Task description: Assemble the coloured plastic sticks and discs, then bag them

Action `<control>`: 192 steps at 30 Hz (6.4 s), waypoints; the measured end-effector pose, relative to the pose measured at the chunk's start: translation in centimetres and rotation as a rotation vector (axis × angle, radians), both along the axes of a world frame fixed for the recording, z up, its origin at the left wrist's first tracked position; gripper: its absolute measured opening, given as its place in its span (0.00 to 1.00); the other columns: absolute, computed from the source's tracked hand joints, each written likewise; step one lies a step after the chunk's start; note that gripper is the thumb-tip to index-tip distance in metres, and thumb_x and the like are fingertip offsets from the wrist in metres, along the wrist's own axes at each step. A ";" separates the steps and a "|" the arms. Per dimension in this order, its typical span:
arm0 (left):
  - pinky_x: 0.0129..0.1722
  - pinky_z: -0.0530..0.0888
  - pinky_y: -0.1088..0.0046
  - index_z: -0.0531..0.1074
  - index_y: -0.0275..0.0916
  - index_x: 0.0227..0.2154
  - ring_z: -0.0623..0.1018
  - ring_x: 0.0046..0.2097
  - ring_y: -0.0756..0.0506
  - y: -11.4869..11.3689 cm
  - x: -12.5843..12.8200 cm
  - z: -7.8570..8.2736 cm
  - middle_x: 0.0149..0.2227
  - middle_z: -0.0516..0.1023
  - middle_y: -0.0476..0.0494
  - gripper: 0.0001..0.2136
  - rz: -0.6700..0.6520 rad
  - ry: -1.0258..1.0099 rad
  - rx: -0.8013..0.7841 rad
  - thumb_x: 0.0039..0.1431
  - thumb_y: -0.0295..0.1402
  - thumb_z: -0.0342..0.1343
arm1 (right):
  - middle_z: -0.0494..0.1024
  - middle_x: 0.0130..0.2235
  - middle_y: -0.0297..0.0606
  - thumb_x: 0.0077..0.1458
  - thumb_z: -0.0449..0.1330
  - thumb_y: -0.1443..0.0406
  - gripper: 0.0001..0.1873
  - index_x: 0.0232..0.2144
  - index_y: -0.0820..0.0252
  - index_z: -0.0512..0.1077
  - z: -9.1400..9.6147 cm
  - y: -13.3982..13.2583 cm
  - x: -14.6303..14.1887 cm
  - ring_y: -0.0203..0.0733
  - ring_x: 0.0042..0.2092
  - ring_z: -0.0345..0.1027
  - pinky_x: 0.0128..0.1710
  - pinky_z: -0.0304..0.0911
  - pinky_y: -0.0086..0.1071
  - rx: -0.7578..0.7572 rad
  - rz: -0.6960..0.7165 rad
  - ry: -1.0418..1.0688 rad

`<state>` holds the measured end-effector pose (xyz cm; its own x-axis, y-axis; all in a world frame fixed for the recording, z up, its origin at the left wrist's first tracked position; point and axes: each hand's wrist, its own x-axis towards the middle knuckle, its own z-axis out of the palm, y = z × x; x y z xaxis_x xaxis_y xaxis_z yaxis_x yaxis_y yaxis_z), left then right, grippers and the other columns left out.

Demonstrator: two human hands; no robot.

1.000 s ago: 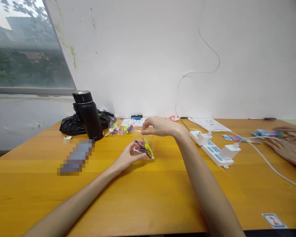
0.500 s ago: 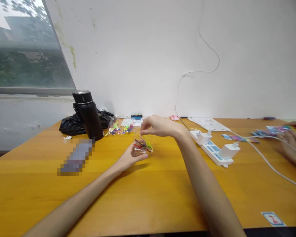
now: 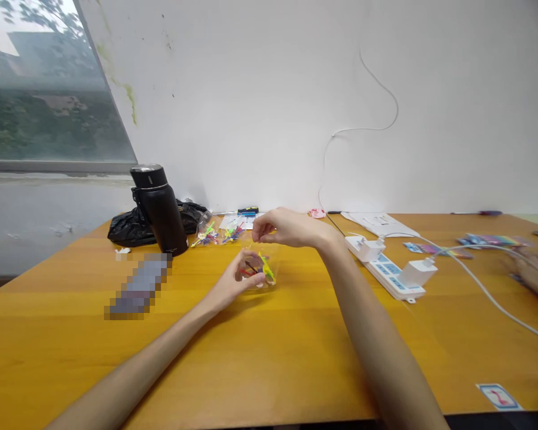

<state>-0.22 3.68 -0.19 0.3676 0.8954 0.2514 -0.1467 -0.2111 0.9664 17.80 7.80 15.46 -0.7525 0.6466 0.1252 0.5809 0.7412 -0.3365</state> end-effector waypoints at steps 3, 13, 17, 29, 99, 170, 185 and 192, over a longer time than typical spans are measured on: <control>0.49 0.74 0.62 0.70 0.42 0.46 0.75 0.54 0.40 0.1 -0.1 0.6 0.56 0.74 0.38 0.16 0.086 -0.062 0.067 0.57 0.40 0.64 | 0.81 0.36 0.37 0.53 0.59 0.76 0.09 0.34 0.62 0.77 0.0 -0.2 -0.5 0.35 0.35 0.72 0.33 0.61 0.26 -0.013 0.016 -0.008; 0.46 0.75 0.62 0.73 0.41 0.42 0.80 0.43 0.42 0.1 -0.4 1.0 0.49 0.79 0.39 0.13 0.192 0.000 0.107 0.59 0.42 0.60 | 0.80 0.35 0.36 0.49 0.62 0.75 0.14 0.40 0.60 0.73 -0.6 0.5 0.5 0.36 0.34 0.71 0.31 0.59 0.27 -0.021 -0.112 -0.034; 0.47 0.76 0.62 0.72 0.41 0.44 0.78 0.49 0.40 0.0 -0.4 1.3 0.50 0.77 0.39 0.13 0.186 -0.004 0.139 0.60 0.41 0.60 | 0.80 0.37 0.37 0.54 0.61 0.72 0.12 0.41 0.59 0.75 -0.7 0.8 0.3 0.36 0.34 0.71 0.31 0.58 0.27 0.048 -0.132 -0.032; 0.51 0.73 0.62 0.73 0.42 0.43 0.77 0.52 0.40 0.3 -0.6 1.4 0.47 0.79 0.41 0.11 0.234 -0.062 0.140 0.61 0.41 0.59 | 0.81 0.34 0.36 0.57 0.57 0.69 0.12 0.44 0.58 0.74 -0.4 0.6 0.5 0.37 0.33 0.72 0.30 0.58 0.27 -0.043 -0.110 0.006; 0.52 0.72 0.65 0.73 0.44 0.48 0.77 0.49 0.44 0.8 -1.3 1.8 0.46 0.78 0.43 0.14 0.303 -0.224 0.110 0.59 0.37 0.60 | 0.80 0.39 0.39 0.58 0.58 0.70 0.09 0.42 0.61 0.73 0.4 -0.9 -0.9 0.36 0.35 0.70 0.32 0.57 0.27 0.058 -0.019 -0.019; 0.41 0.78 0.65 0.70 0.39 0.42 0.83 0.45 0.39 1.6 -2.5 1.8 0.45 0.83 0.35 0.17 0.357 -0.096 0.097 0.56 0.44 0.63 | 0.81 0.36 0.39 0.53 0.58 0.73 0.11 0.41 0.61 0.69 -1.2 1.0 -0.4 0.39 0.37 0.74 0.32 0.61 0.27 -0.178 -0.054 -0.030; 0.45 0.70 0.69 0.73 0.40 0.38 0.78 0.51 0.41 1.7 -2.9 2.2 0.51 0.79 0.40 0.07 0.533 0.084 0.379 0.60 0.37 0.60 | 0.82 0.39 0.40 0.52 0.62 0.69 0.16 0.45 0.60 0.70 -1.4 1.7 0.9 0.39 0.38 0.75 0.34 0.65 0.28 -0.251 -0.041 0.005; 0.46 0.71 0.67 0.69 0.40 0.34 0.79 0.50 0.42 1.7 -3.0 2.3 0.51 0.78 0.39 0.07 0.477 -0.004 0.322 0.61 0.37 0.58 | 0.81 0.38 0.41 0.60 0.59 0.58 0.13 0.40 0.61 0.71 -1.4 1.3 0.4 0.37 0.33 0.74 0.29 0.64 0.27 -0.291 -0.075 0.020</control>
